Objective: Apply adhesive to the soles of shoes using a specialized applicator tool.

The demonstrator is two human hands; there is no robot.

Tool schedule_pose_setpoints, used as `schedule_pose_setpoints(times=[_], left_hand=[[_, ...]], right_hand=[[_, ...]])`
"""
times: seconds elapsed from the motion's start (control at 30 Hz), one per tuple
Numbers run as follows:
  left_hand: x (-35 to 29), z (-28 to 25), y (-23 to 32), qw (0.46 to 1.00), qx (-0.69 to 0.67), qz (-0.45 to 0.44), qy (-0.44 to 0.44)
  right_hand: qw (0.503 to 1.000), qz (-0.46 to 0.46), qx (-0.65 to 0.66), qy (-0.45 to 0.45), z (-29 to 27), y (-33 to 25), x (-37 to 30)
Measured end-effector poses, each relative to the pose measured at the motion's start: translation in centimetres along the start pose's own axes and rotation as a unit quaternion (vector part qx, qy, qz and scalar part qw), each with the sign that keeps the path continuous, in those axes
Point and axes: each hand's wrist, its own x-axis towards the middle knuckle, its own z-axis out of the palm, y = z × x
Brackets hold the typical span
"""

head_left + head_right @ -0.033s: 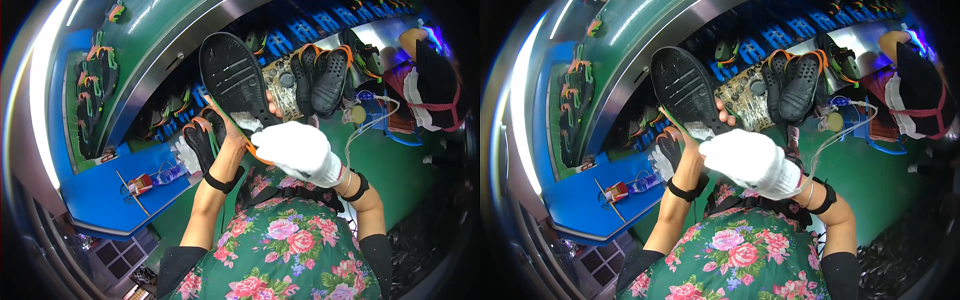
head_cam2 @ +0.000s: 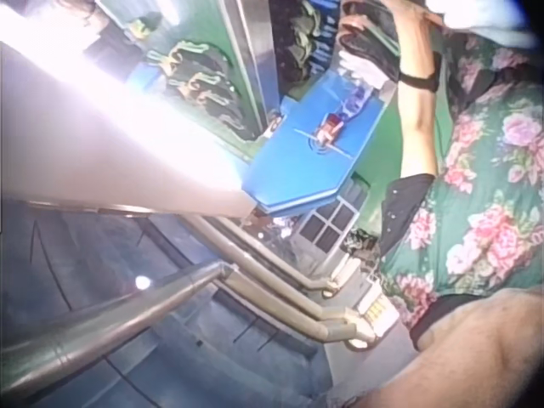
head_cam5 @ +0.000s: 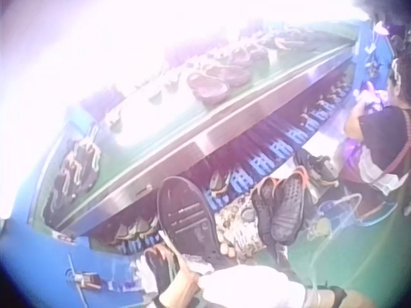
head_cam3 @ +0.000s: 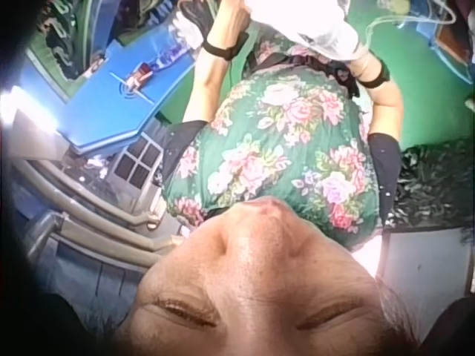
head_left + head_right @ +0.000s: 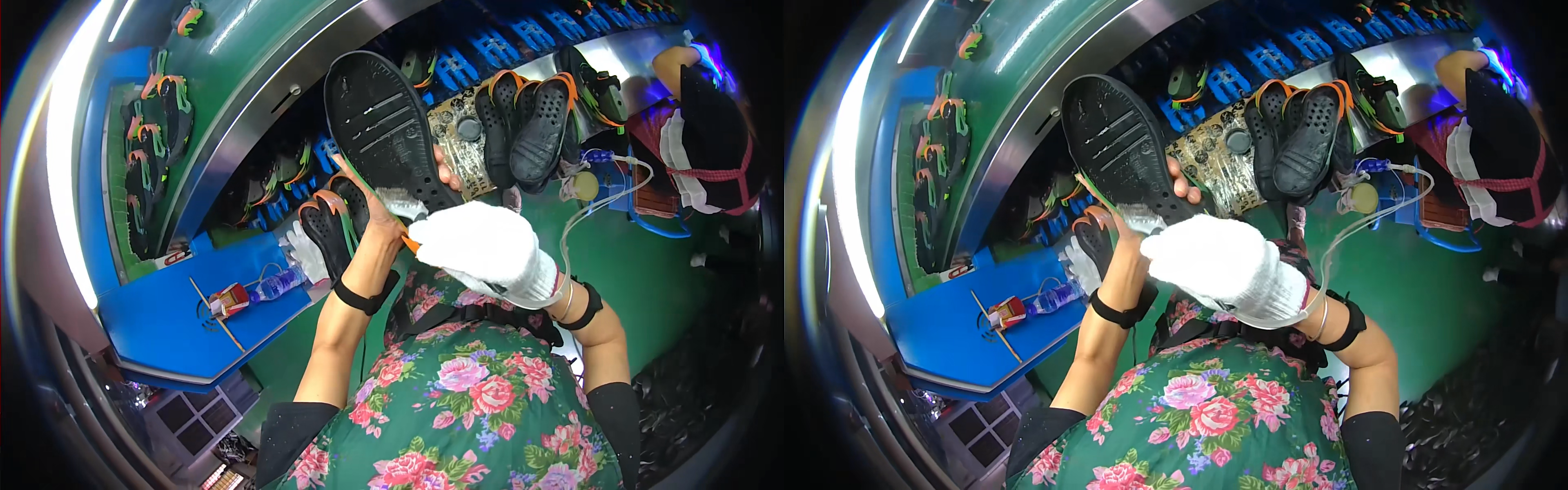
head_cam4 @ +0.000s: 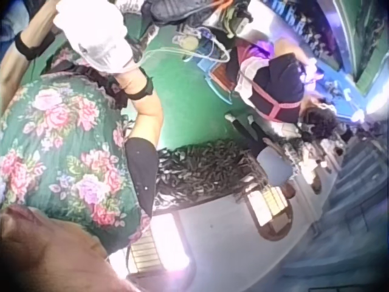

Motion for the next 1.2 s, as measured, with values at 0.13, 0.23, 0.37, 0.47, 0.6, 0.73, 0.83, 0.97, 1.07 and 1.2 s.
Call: schedule_pose_setpoints(times=[0.13, 0.23, 0.37, 0.47, 0.6, 0.73, 0.83, 0.97, 1.07, 1.2], left_hand=[[-0.1, 0.0, 0.5, 1.000, 0.000, 0.015, 0.020], [0.5, -0.6, 1.2, 0.998, 0.047, 0.041, 0.014], [0.9, -0.1, 1.3, 0.996, 0.051, 0.074, -0.031], [0.9, -0.3, 1.6, 0.991, 0.069, 0.110, -0.021], [1.3, 0.6, 1.7, 0.995, 0.040, 0.093, -0.020], [1.2, -0.5, 2.2, 0.993, 0.096, 0.061, -0.011], [1.0, -0.4, 2.1, 0.992, 0.090, 0.078, 0.043], [1.5, -0.6, 2.3, 0.993, 0.072, 0.079, 0.040], [1.7, -0.5, 2.3, 0.992, 0.100, 0.075, -0.013], [1.7, -0.4, 2.6, 0.993, 0.091, 0.080, -0.004]], right_hand=[[0.981, 0.076, 0.179, 0.003, -1.1, 1.1, -0.2], [0.999, -0.013, -0.030, -0.004, -1.3, 0.6, 0.2], [0.999, -0.017, 0.005, -0.032, -0.7, 0.0, 0.1], [0.986, 0.073, 0.141, 0.040, -1.1, 0.9, 0.1], [1.000, 0.007, 0.009, 0.011, -1.0, 0.2, -0.1], [0.995, 0.045, 0.086, 0.010, -1.2, 0.8, -0.5], [0.982, 0.103, 0.152, 0.049, -1.5, 0.8, -0.9], [1.000, 0.014, 0.010, 0.018, -1.4, -0.1, -0.8], [0.978, 0.113, 0.173, 0.037, -1.4, 0.8, -1.4], [0.995, 0.078, 0.057, 0.037, -1.7, 0.2, -1.2]])
